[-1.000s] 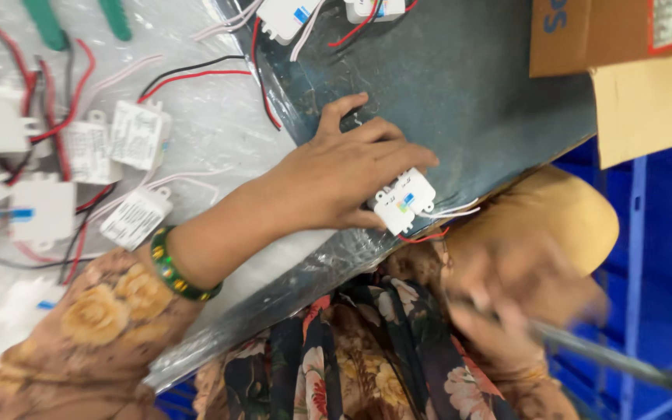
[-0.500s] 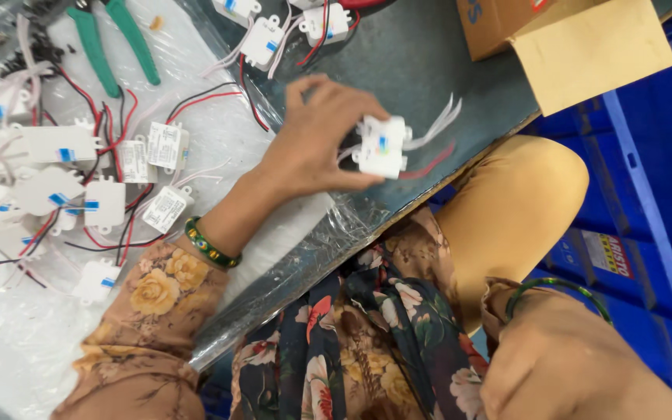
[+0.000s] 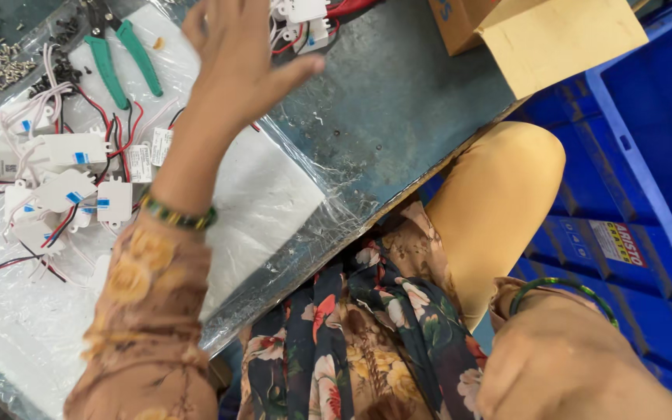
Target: The person uses a screwdriver to tighten screws on small white electronic modules with attached wires. They repeatedly pick up modules, secure the screws, and place them on the table. The process is repetitive and focused on securing the components.
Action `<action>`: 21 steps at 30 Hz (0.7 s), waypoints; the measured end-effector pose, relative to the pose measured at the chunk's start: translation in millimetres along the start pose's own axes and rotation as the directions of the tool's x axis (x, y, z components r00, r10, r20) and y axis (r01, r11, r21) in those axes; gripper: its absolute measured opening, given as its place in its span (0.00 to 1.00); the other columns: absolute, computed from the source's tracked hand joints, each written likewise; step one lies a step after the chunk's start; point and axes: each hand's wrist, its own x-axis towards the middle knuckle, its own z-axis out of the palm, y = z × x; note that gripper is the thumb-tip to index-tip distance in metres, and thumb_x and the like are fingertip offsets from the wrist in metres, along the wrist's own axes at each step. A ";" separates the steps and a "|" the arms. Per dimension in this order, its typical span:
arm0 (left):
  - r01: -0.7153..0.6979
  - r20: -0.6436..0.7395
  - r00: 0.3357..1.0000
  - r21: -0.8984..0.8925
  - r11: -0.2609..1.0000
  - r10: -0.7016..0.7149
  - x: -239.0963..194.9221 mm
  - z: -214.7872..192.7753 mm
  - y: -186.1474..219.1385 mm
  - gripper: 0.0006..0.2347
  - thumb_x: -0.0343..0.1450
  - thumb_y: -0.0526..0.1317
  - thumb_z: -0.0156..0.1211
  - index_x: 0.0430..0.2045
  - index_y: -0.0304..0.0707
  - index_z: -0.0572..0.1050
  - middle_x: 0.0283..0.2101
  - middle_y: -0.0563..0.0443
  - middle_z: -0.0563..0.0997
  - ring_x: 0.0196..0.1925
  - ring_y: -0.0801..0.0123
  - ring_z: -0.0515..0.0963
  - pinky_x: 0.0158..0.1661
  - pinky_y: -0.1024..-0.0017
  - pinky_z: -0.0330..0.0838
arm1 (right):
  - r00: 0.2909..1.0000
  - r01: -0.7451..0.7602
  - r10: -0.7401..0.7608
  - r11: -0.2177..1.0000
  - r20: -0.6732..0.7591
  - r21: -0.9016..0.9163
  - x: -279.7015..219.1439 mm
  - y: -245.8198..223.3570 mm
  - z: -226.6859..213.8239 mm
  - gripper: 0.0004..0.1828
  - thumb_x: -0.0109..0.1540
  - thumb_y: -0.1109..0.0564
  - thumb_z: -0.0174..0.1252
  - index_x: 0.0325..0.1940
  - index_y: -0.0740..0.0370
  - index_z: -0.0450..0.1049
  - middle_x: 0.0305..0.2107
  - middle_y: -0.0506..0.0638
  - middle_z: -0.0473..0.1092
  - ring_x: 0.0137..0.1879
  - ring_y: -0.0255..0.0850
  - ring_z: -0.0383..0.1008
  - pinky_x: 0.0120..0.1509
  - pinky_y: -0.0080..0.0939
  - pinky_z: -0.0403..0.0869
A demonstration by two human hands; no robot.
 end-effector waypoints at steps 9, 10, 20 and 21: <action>0.276 -0.032 0.961 0.138 0.951 -0.275 -130.5 -144.4 -19.3 0.26 0.72 0.46 0.77 0.61 0.39 0.70 0.66 0.43 0.70 0.70 0.49 0.65 0.68 0.52 0.57 | 0.942 -0.034 -0.025 0.985 -0.334 -0.168 -1.0 4.2 -34.5 0.13 0.74 0.61 0.35 0.34 0.62 0.58 0.30 0.56 0.62 0.33 0.52 0.66 0.42 0.52 0.70; 0.357 -0.038 0.934 0.155 0.921 -0.356 -143.2 -152.3 -18.2 0.25 0.73 0.46 0.76 0.60 0.39 0.70 0.66 0.46 0.72 0.69 0.51 0.66 0.67 0.53 0.57 | 0.881 -0.088 -0.039 0.966 -0.472 -0.242 0.0 6.6 -41.1 0.13 0.73 0.61 0.36 0.35 0.62 0.59 0.30 0.55 0.63 0.33 0.52 0.67 0.42 0.51 0.70; 0.387 -0.176 0.921 0.291 0.875 -0.348 -164.2 -145.7 22.7 0.21 0.72 0.47 0.71 0.56 0.39 0.74 0.62 0.45 0.73 0.67 0.48 0.65 0.64 0.48 0.54 | 0.276 -0.588 -0.099 0.769 -0.956 -0.249 5.1 23.0 -90.8 0.06 0.69 0.65 0.45 0.37 0.63 0.61 0.31 0.54 0.64 0.33 0.46 0.69 0.40 0.44 0.70; 0.372 -0.167 0.928 0.351 0.860 -0.333 -159.5 -142.0 27.1 0.20 0.71 0.48 0.72 0.53 0.39 0.76 0.58 0.45 0.76 0.62 0.47 0.68 0.59 0.49 0.56 | 0.273 -0.593 -0.100 0.766 -0.957 -0.249 5.0 23.8 -88.8 0.05 0.69 0.65 0.45 0.37 0.63 0.62 0.31 0.54 0.64 0.33 0.45 0.69 0.40 0.44 0.70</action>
